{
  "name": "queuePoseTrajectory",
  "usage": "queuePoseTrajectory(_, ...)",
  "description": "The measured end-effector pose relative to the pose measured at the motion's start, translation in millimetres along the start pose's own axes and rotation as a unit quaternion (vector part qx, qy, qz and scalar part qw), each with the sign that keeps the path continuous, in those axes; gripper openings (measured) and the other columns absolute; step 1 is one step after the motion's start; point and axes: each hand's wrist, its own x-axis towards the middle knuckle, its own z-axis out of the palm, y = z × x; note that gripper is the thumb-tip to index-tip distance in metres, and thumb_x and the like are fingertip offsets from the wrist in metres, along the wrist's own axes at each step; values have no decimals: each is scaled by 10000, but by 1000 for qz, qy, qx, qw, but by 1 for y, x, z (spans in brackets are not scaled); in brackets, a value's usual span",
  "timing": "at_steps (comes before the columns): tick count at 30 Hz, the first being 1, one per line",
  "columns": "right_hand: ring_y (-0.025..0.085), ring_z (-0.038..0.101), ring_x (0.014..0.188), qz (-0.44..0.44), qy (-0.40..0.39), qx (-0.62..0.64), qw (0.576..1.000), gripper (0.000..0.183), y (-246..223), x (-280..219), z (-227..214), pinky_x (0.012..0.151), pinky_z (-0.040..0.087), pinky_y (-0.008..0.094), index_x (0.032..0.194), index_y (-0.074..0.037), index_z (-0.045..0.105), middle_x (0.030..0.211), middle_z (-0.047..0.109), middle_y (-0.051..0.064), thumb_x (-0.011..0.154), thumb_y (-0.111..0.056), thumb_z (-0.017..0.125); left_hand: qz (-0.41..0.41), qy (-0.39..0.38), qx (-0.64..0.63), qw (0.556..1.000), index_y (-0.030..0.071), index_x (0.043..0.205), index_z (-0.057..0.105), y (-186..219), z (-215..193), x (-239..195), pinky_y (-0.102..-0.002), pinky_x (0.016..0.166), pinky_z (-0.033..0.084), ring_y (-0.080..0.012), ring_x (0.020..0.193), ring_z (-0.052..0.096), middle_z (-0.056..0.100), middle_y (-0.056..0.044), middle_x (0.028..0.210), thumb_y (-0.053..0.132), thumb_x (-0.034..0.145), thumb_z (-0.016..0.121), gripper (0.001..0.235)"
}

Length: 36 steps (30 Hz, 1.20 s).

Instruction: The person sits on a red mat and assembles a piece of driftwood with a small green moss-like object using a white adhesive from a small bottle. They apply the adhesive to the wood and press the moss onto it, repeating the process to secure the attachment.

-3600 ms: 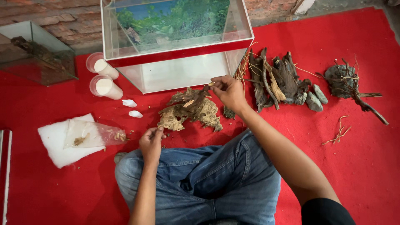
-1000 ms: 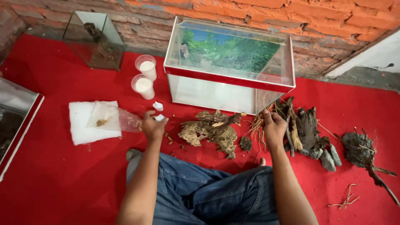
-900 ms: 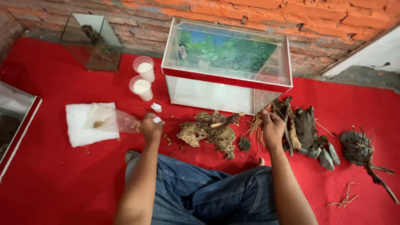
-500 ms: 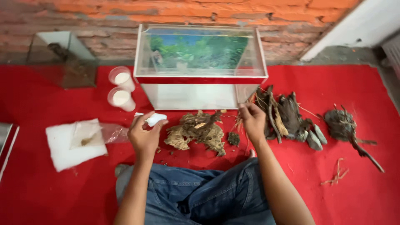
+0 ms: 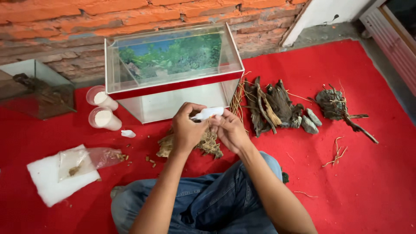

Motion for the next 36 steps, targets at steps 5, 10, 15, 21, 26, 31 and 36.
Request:
queuePoseTrajectory(5,114,570,581,0,41,84,996,217,-4,16,-7,505,398,136,1001,47,545,725,605,121,862,-120,551,18,-21,-8,1000,41,898,622,4,10,3,-301,582,546,-277,713,632,594,-127,783,215,473,880,526)
queuePoseTrajectory(10,113,597,591,-37,94,67,993,137,-15,39,-31,539,427,185,917,12,550,710,611,87,865,-114,558,103,14,23,994,23,1094,545,-22,-10,-9,-400,749,507,-318,829,616,588,-173,909,427,585,799,697)
queuePoseTrajectory(15,124,581,522,-58,161,-73,983,174,-24,45,-21,471,429,193,839,-3,565,636,586,72,835,-164,631,17,106,134,985,45,1111,561,-69,-43,-38,-455,874,418,-355,983,536,507,-159,1052,276,762,728,450)
queuePoseTrajectory(21,175,583,467,-98,162,-193,963,197,-7,54,-45,352,421,205,843,24,567,602,557,116,847,-164,624,-161,38,113,980,44,1201,535,-76,-42,-41,-518,942,354,-394,1108,487,519,-212,1133,340,824,645,491)
queuePoseTrajectory(26,148,532,419,-112,172,-225,952,194,-5,52,-48,341,393,207,838,16,572,556,536,107,840,-167,637,-147,36,121,981,30,1097,611,-69,-38,-40,-465,873,420,-372,971,572,591,-218,1037,296,804,675,400)
queuePoseTrajectory(31,137,477,359,-145,164,-263,940,186,-1,57,-53,320,359,214,824,18,575,497,508,118,831,-151,651,-126,58,121,983,74,1024,658,-81,-35,-42,-445,873,416,-369,994,573,627,-192,995,295,787,694,326)
queuePoseTrajectory(36,124,445,337,-155,163,-283,932,167,-2,57,-46,326,347,209,823,10,577,472,496,114,829,-140,651,-136,66,115,982,75,1007,664,-76,-35,-41,-441,867,426,-378,1014,561,627,-203,994,276,771,697,312)
